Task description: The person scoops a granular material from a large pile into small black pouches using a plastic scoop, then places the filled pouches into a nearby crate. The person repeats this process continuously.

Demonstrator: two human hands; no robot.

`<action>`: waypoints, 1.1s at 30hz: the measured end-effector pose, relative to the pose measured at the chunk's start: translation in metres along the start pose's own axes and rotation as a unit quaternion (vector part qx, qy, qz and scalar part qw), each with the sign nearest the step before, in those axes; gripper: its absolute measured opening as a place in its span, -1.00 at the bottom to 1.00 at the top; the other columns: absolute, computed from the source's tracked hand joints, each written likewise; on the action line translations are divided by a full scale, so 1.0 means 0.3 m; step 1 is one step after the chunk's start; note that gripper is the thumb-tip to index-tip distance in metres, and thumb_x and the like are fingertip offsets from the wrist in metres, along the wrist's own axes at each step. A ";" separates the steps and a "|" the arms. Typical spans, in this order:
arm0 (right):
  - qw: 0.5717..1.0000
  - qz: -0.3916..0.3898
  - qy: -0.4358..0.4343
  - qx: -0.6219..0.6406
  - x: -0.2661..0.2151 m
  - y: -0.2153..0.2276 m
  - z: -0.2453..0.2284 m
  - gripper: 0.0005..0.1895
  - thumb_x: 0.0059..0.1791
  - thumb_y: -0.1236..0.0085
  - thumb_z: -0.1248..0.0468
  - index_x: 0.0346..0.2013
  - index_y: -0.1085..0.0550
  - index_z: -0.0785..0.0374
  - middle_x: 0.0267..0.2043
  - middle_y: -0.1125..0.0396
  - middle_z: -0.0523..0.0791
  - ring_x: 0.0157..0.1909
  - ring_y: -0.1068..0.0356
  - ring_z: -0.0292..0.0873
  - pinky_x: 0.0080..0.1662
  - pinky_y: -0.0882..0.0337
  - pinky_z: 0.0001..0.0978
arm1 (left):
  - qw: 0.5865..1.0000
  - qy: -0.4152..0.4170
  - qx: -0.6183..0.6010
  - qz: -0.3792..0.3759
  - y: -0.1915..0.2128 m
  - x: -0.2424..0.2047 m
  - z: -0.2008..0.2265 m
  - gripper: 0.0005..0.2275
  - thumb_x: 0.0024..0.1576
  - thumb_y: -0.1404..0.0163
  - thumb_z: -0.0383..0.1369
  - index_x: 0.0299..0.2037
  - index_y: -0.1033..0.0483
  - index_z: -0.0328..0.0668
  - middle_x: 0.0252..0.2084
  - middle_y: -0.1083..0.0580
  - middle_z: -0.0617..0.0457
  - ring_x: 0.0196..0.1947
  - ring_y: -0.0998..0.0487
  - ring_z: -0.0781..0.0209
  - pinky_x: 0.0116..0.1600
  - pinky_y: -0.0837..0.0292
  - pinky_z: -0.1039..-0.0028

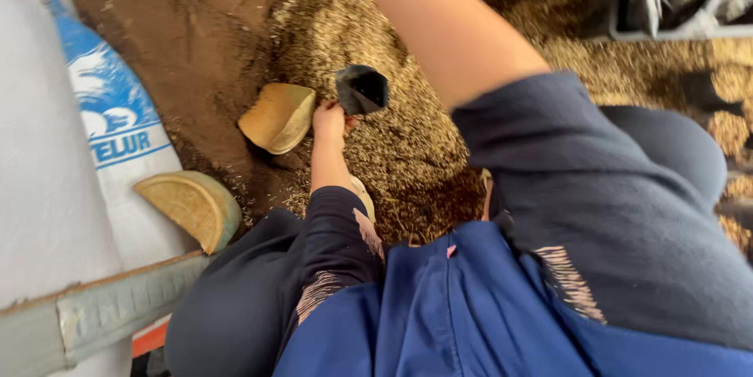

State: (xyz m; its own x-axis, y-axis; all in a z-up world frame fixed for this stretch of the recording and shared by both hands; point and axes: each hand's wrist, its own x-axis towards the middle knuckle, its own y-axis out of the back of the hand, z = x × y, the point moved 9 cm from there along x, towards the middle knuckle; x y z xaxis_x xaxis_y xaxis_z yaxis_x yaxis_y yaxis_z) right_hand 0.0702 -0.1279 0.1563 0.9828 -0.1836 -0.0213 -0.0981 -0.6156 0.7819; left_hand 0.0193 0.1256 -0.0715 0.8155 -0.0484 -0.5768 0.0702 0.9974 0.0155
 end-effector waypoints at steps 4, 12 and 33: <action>0.999 -0.030 -0.018 -0.005 -0.223 -0.146 0.095 -0.33 0.08 0.19 -0.31 -0.47 -0.54 0.17 -0.47 -0.41 -0.12 -0.39 -0.43 -0.21 -0.11 -0.51 -0.28 | 1.000 0.000 -0.005 -0.011 -0.007 -0.001 -0.005 -0.78 0.29 0.07 -0.42 0.08 -0.48 -0.35 -0.40 -0.48 -0.04 -0.56 -0.45 0.26 -0.51 -0.30 0.48; 0.984 -0.155 -0.057 -0.075 -0.517 -0.229 0.201 -0.46 0.10 0.15 -0.21 -0.23 -0.50 0.19 -0.25 -0.41 -0.08 -0.19 -0.43 -0.14 -0.01 -0.49 -0.21 | 0.998 -0.020 -0.051 -0.025 -0.050 -0.002 0.024 -0.65 0.31 0.12 -0.41 0.29 -0.33 -0.31 -0.47 -0.38 0.01 -0.64 -0.27 0.30 -0.52 -0.19 0.41; 0.964 -0.149 -0.218 -0.018 -0.338 -0.455 0.236 0.10 -0.11 -0.41 0.02 0.49 0.17 -0.24 0.58 0.51 -0.04 0.54 0.43 0.21 0.34 -0.01 0.25 | 0.979 -0.004 -0.190 0.072 0.015 0.056 -0.135 -0.79 0.33 0.23 -0.30 -0.21 -0.46 -0.15 -0.58 -0.35 0.04 -0.68 -0.21 0.27 -0.52 -0.17 0.35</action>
State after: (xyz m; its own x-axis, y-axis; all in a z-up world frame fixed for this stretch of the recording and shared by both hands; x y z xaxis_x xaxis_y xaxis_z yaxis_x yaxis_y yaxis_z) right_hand -0.0270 -0.0795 0.0075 0.8067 -0.3120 -0.5019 0.1911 -0.6658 0.7212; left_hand 0.0099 0.1314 -0.1141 0.8058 0.0945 -0.5846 -0.2627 0.9417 -0.2100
